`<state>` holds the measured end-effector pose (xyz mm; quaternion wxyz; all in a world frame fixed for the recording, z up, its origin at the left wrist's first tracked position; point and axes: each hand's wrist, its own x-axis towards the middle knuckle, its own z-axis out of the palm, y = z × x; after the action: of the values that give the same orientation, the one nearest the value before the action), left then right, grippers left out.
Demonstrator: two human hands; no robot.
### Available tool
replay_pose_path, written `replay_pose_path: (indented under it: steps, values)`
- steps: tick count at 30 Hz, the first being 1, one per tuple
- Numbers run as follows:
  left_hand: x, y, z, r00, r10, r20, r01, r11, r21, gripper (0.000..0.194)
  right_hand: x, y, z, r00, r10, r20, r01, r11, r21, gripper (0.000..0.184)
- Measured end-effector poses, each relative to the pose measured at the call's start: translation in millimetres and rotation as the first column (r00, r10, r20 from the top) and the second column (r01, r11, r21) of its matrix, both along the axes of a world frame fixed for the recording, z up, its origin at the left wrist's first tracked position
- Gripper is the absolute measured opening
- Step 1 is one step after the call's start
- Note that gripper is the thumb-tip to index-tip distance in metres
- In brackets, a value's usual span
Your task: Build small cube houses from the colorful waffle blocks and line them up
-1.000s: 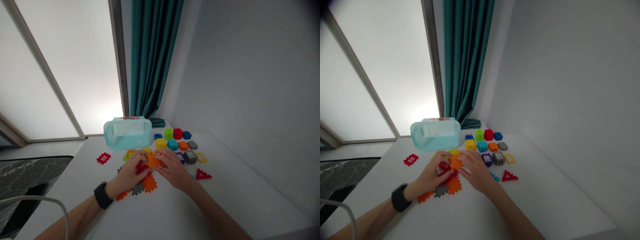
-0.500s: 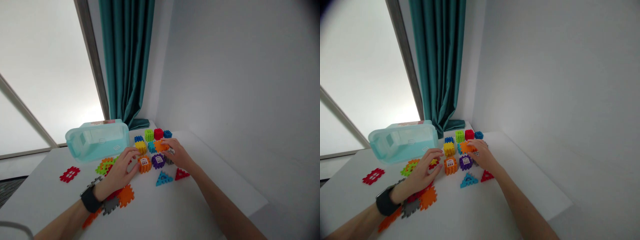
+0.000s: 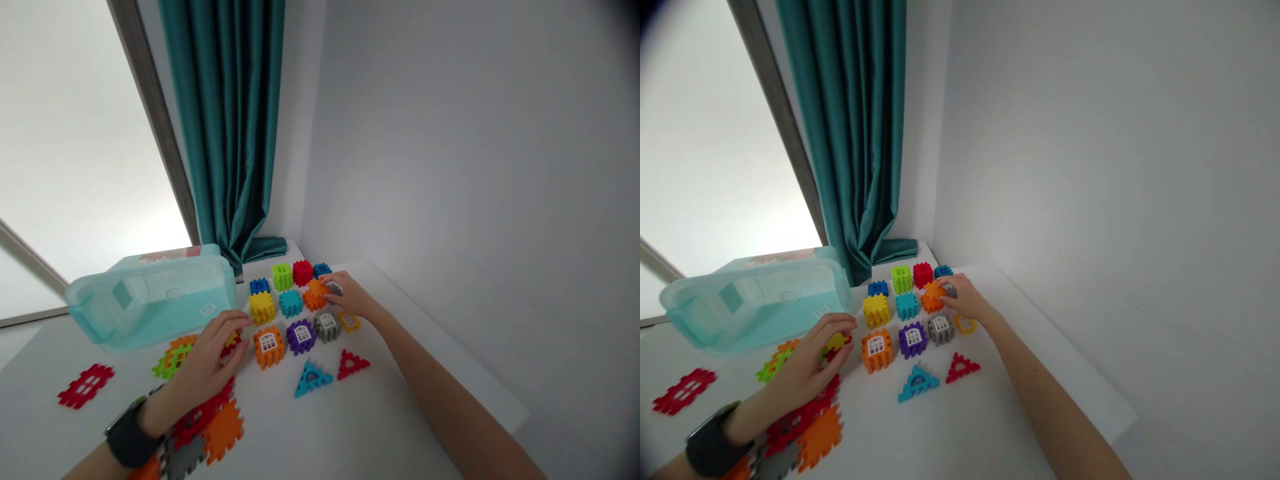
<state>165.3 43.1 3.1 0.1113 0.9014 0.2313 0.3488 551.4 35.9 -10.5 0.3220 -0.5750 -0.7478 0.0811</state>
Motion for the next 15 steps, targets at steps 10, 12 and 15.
replay_pose_path:
  steps: [10,12,15]
  values:
    - [-8,9,-5.7,1.0,0.016,-0.015,-0.016,0.998,-0.055,0.02,-3,2,-14.5,1.0,0.009,0.013,-0.008,0.996,-0.086,0.028]
    - [-8,10,-4.1,1.0,0.02,-0.015,-0.021,0.998,-0.058,0.02,-4,2,-15.0,1.0,0.01,0.018,-0.008,0.996,-0.09,0.027]
    - [-7,10,-4.4,1.0,0.021,-0.021,-0.022,0.998,-0.05,0.02,-4,1,-14.7,1.0,0.01,0.026,-0.008,0.995,-0.097,0.027]
